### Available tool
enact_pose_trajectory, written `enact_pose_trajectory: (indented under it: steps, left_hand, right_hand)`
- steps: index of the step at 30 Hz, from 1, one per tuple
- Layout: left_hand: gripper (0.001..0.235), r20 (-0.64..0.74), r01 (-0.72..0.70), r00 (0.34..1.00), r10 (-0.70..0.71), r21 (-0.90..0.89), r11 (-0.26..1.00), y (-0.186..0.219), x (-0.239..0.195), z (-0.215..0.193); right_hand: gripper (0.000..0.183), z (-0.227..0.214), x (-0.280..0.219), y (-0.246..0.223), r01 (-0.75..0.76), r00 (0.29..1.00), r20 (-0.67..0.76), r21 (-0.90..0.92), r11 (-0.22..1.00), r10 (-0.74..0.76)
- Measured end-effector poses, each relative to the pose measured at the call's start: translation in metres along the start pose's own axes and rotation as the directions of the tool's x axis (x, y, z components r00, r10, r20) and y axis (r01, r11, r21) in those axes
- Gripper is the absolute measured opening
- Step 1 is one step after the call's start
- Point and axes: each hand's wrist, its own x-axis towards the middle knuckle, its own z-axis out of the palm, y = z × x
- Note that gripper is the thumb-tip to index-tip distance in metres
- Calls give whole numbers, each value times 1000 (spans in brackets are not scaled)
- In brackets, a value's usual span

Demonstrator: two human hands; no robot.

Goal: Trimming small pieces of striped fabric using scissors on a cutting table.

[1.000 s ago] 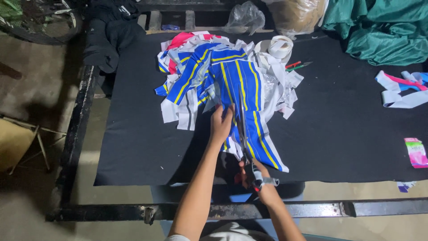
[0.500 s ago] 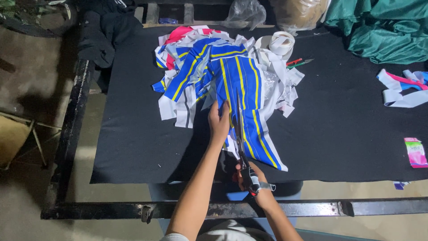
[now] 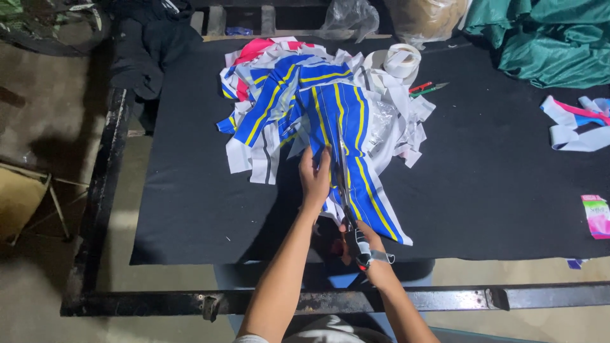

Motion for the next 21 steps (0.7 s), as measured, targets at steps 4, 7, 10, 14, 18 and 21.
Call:
enact_pose_trajectory:
  steps: [4,7,10,14,18,21]
  left_hand:
    - [57,12,53,999,-52,-36,998,2,1,-1]
    - [54,8,-11,1000,12,-41,999,-10,4,-2]
    - [50,18,-65,998,66,-55,996,-15,5,-2]
    - [52,-14,-14,1000,13,-86,996,-11,4,-2]
    - [55,-23,29,999,-31,-102,994,-13,3,-1]
    - [47,4,-102,995,104,-169,980,-21,4,-1]
  right_hand:
    - [27,0,1,-3,28,1000,-6,-49,998,-29]
    - [19,3,0,-7,99,994,59,-82,992,-95]
    - [23,3,0,-8,51,999,-2,-161,986,-52]
    - [25,1,0,-5,42,999,3,-194,980,-42]
    - [29,1,1,-3,14,1000,-16,-157,987,-16]
    - [22,-5,2,7,-26,999,-22,-148,989,23]
